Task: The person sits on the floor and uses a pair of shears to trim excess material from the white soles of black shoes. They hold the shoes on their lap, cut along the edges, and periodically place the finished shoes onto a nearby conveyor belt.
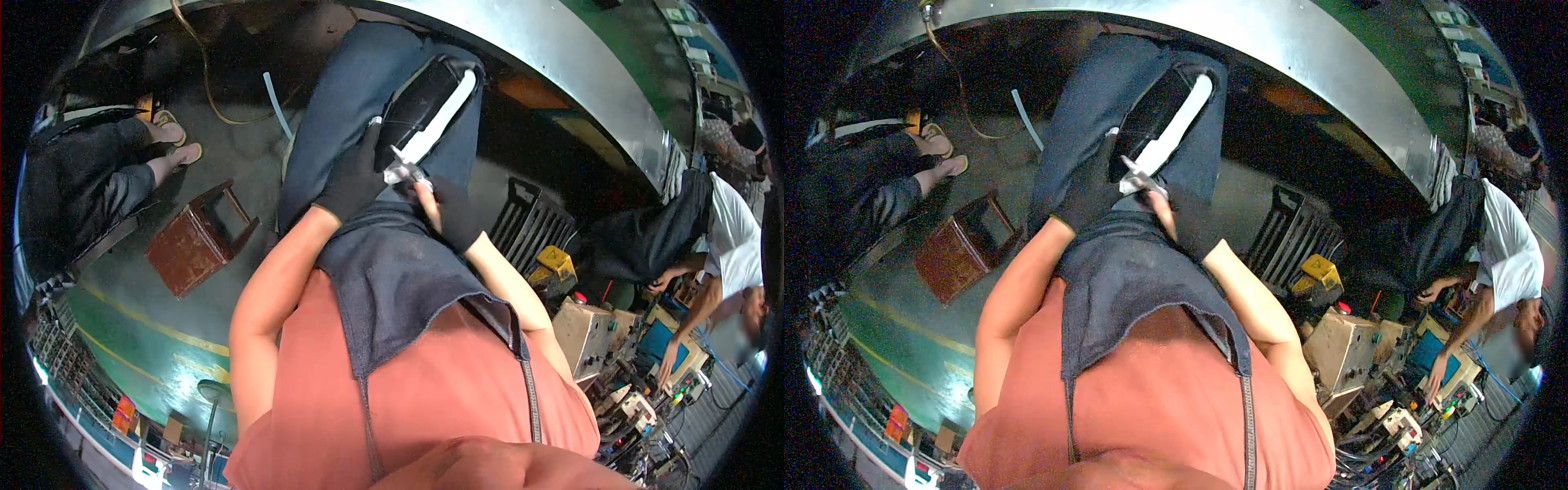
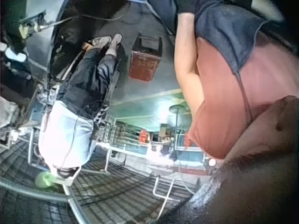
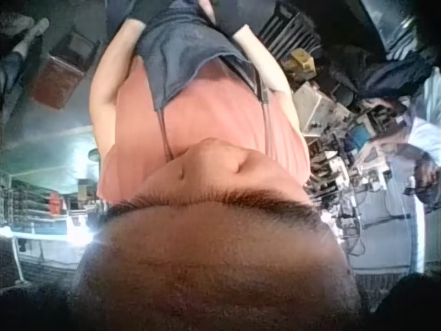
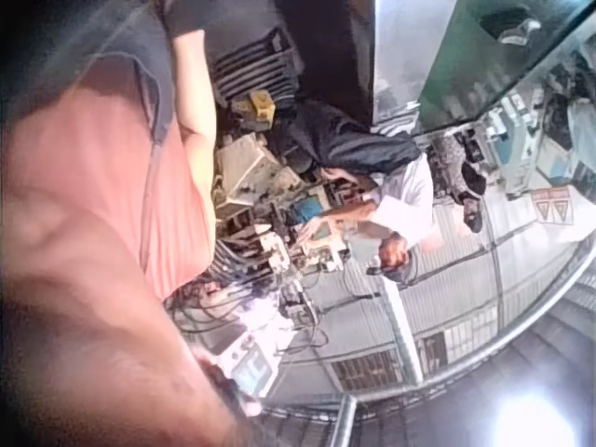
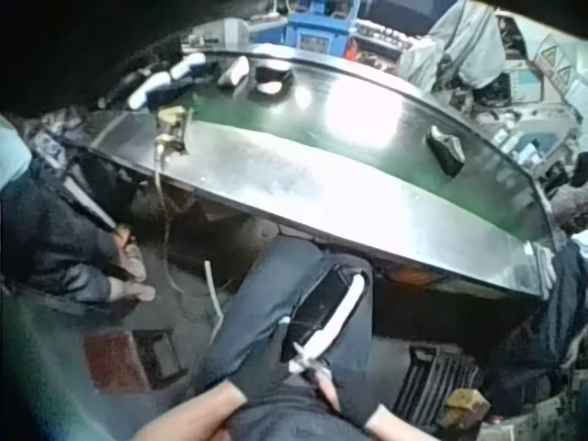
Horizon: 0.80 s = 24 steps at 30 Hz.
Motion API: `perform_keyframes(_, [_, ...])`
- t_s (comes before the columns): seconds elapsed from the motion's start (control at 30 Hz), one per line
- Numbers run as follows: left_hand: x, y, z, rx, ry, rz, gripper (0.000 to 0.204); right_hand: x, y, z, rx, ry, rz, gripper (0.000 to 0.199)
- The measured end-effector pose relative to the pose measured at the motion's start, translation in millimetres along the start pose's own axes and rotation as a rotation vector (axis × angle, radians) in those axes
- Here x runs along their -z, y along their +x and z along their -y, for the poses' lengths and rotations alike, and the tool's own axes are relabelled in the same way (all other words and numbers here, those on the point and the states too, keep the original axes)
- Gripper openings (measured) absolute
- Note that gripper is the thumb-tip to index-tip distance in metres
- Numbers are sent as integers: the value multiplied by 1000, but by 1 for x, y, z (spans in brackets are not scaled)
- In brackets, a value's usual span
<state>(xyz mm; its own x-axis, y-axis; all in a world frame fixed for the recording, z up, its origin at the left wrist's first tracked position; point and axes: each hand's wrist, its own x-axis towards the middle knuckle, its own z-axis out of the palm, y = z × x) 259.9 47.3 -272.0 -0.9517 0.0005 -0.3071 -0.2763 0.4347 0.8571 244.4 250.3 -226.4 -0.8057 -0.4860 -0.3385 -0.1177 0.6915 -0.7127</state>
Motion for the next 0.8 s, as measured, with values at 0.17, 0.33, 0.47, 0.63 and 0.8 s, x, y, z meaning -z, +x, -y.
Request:
perform_keyframes(0.17, [114,-4,-61,-273,330,74,70,48,-49,-27,-136,122,-114,37])
perform_keyframes(0.33, [90,50,-74,-532,25,-503,64,57,-56,-30,-324,388,-225,46])
perform_keyframes(0.47, [-5,51,-16,-232,13,-348,74,56,-42,-41,-252,422,-105,46])
perform_keyframes(0.63, [22,46,-13,-79,19,-228,35,82,2,-37,-73,159,194,41])
perform_keyframes(0.8, [15,57,-55,-295,279,-425,34,104,55,-8,77,-107,391,45])
